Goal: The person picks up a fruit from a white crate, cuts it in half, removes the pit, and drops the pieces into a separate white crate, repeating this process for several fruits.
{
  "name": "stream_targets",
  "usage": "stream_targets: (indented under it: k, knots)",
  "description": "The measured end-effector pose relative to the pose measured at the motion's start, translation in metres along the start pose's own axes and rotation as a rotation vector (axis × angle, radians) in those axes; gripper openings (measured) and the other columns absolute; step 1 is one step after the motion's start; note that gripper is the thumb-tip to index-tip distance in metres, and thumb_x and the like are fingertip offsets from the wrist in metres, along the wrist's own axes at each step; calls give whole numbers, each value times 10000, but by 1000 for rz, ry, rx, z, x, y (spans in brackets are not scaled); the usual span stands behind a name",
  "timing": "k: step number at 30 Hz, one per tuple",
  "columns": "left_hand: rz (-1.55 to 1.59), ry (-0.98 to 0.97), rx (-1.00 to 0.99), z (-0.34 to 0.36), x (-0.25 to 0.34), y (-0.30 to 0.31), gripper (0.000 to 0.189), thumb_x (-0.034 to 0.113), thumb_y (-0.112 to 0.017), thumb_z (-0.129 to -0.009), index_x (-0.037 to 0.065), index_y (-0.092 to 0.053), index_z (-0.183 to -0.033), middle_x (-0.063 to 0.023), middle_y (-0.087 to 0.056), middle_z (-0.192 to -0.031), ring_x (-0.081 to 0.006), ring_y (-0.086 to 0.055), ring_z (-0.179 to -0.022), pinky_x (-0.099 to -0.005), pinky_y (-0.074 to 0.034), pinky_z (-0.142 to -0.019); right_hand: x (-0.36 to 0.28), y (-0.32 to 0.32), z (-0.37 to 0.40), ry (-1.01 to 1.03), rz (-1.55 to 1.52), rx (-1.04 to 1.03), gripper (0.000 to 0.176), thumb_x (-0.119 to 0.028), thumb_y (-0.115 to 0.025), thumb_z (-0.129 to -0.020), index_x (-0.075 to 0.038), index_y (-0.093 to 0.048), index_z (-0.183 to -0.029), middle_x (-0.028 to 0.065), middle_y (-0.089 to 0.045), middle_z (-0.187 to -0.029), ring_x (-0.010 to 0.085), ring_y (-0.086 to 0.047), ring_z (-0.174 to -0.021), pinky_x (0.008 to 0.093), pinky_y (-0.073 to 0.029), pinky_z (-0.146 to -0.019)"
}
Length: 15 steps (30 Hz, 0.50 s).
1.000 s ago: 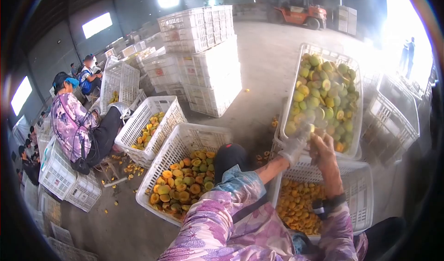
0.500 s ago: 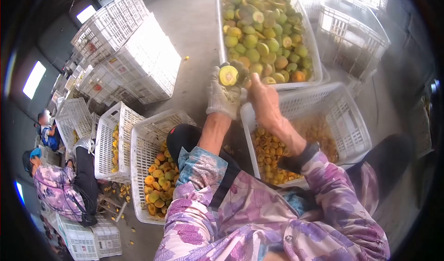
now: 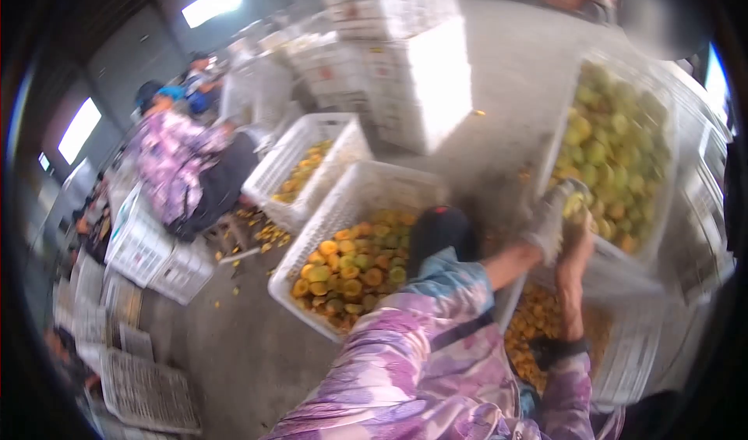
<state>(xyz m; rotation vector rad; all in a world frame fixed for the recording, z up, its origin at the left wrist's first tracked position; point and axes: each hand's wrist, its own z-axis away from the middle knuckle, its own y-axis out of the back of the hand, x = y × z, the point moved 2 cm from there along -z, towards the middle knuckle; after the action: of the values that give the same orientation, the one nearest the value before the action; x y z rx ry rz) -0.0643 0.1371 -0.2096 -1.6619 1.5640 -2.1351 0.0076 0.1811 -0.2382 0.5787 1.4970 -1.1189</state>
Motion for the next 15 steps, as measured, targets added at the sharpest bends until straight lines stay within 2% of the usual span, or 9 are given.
stream_targets:
  k: [1,2,5,6,8,10,12,13,15]
  knots:
    - [57,-20,-13,6,1,2,239,323,-572,-920,100,-651,-959,-10,-635,-845,-109,-597,-776,-243,-496,-702,-12,-5,15,238,611,-35,277,-97,-413,-982,-20,-489,-1237,87,-587,-971,142,-513,-799,294,-454,-730]
    - [67,-15,32,10,1,8,231,328,-582,-921,109,-655,-936,2,-623,-822,-96,-585,-752,-230,-482,-668,30,14,-18,204,403,-95,269,-84,-444,-964,-30,-493,-1223,102,-589,-852,155,-494,-709,307,-450,-642]
    - [-108,-67,197,15,17,22,246,333,-568,-937,109,-655,-886,6,-611,-801,-95,-563,-693,-244,-466,-609,-8,-12,23,634,676,-389,209,-78,-488,-935,55,-510,-1095,142,-574,-718,163,-521,-665,347,-450,-580]
    - [-85,-40,176,14,19,27,268,349,-564,-939,105,-656,-874,6,-607,-795,-96,-551,-677,-249,-456,-598,-19,-15,27,633,667,-400,209,-78,-488,-935,55,-510,-1095,142,-574,-718,163,-521,-665,347,-450,-580]
    - [-61,-9,169,2,10,42,291,365,-561,-941,101,-657,-863,7,-602,-789,-97,-539,-660,-254,-447,-587,-19,-20,21,78,892,-504,206,-103,-501,-928,83,-512,-1017,152,-550,-643,175,-510,-582,360,-435,-521]
    - [-89,12,105,-10,-8,58,313,393,-564,-936,106,-660,-856,18,-594,-775,-95,-525,-671,-240,-429,-585,7,-15,10,205,854,-563,187,-117,-515,-927,70,-521,-939,109,-514,-574,166,-485,-515,361,-404,-471]
    - [-111,25,123,0,6,48,353,453,-561,-924,115,-658,-884,13,-588,-794,-97,-522,-677,-233,-418,-577,34,-5,-1,549,828,-263,303,-244,-501,-951,47,-539,-875,47,-472,-569,137,-429,-510,338,-353,-460]
    - [-6,105,174,3,11,44,350,446,-557,-927,105,-615,-979,7,-558,-829,-105,-512,-690,-250,-433,-573,39,-3,-15,-176,286,-161,435,-378,-453,-968,35,-555,-875,-10,-438,-576,130,-370,-514,312,-316,-477]
    - [201,257,270,13,29,32,422,475,-548,-923,110,-564,-1134,-9,-520,-929,-124,-493,-737,-261,-443,-585,32,-3,-11,4,352,-315,547,-474,-420,-968,44,-565,-1063,21,-486,-727,107,-393,-647,278,-336,-567]
